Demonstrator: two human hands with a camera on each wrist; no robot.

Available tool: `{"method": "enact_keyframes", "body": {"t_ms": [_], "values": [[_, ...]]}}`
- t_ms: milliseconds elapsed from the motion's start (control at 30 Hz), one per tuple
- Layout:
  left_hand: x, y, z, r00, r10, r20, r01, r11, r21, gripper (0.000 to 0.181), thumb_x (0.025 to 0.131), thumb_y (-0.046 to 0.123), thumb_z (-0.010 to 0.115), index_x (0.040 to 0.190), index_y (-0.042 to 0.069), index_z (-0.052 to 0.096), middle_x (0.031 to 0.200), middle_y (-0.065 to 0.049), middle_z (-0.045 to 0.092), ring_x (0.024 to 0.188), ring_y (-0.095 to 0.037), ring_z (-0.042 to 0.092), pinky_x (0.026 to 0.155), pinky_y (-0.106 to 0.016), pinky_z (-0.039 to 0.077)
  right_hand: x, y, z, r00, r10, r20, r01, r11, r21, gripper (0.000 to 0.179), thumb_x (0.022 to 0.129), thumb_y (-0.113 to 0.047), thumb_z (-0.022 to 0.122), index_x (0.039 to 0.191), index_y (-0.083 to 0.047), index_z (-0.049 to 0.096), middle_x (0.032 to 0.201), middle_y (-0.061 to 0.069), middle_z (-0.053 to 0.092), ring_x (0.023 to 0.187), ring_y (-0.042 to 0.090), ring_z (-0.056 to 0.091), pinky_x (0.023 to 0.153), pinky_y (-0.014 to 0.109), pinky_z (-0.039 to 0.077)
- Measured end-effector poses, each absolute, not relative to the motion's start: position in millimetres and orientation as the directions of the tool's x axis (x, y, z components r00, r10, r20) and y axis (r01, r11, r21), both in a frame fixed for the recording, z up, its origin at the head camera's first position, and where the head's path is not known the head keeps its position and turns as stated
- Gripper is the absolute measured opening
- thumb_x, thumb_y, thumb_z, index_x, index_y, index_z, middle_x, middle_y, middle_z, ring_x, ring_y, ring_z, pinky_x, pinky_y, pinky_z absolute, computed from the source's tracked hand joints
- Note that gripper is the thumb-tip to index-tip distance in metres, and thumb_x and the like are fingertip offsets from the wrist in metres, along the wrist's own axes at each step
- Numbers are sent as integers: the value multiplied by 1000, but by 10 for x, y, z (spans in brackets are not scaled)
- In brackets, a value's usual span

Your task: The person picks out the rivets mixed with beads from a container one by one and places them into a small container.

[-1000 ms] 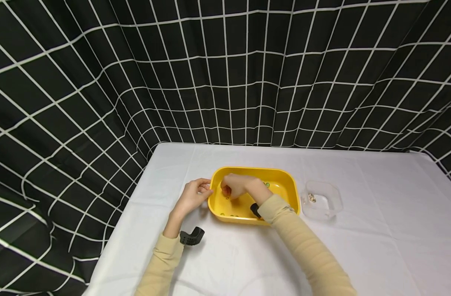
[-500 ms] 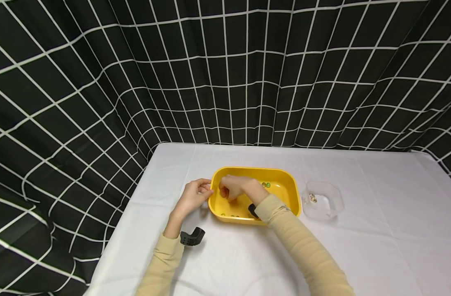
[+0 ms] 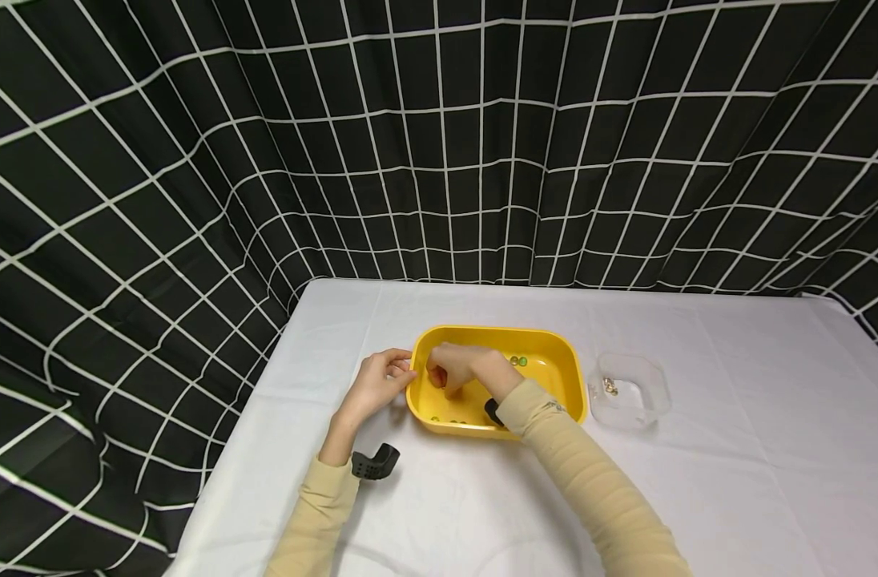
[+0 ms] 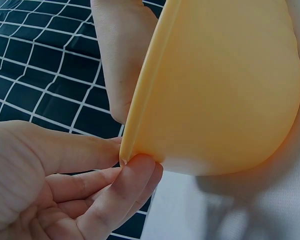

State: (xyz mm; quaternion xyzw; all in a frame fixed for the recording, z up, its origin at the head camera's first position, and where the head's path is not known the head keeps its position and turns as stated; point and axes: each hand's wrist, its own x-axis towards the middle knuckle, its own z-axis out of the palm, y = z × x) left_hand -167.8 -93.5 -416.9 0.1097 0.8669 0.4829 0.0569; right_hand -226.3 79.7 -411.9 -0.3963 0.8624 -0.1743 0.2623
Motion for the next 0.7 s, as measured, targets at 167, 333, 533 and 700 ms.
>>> {"method": "enact_keyframes", "body": {"t_ms": [167, 333, 533, 700], "values": [[-1676, -937, -4166, -969, 245, 3, 132, 512, 849, 32, 85, 1, 64, 115, -9, 58, 88, -13, 61, 75, -19, 64, 61, -23, 52, -2254, 795, -4114, -556, -763, -330, -568, 639, -520, 15, 70, 6, 73, 76, -2, 62, 65, -1, 51, 61, 8, 44, 56, 17, 38], [-1677, -941, -4171, -969, 249, 2, 133, 511, 849, 32, 85, 1, 64, 115, -9, 58, 88, -13, 61, 75, -19, 64, 60, -23, 52, -2247, 789, -4108, -561, -753, -343, -565, 651, -507, 15, 71, 2, 75, 76, -3, 62, 65, -3, 50, 61, 8, 44, 57, 17, 38], [-1675, -937, -4178, -970, 244, 0, 130, 513, 849, 32, 85, 1, 64, 115, -9, 58, 88, -12, 61, 75, -19, 64, 61, -23, 52, -2244, 799, -4103, -561, -749, -352, -568, 658, -494, 13, 72, 2, 74, 75, -4, 62, 66, -3, 53, 62, 7, 45, 58, 17, 39], [-1676, -939, -4176, -968, 251, 5, 137, 512, 848, 33, 85, 1, 64, 115, -9, 57, 88, -13, 62, 75, -19, 64, 61, -23, 52, -2245, 810, -4103, -552, -755, -354, -575, 652, -494, 14, 72, 4, 72, 73, -5, 62, 65, -4, 52, 63, 7, 44, 59, 18, 38]]}}
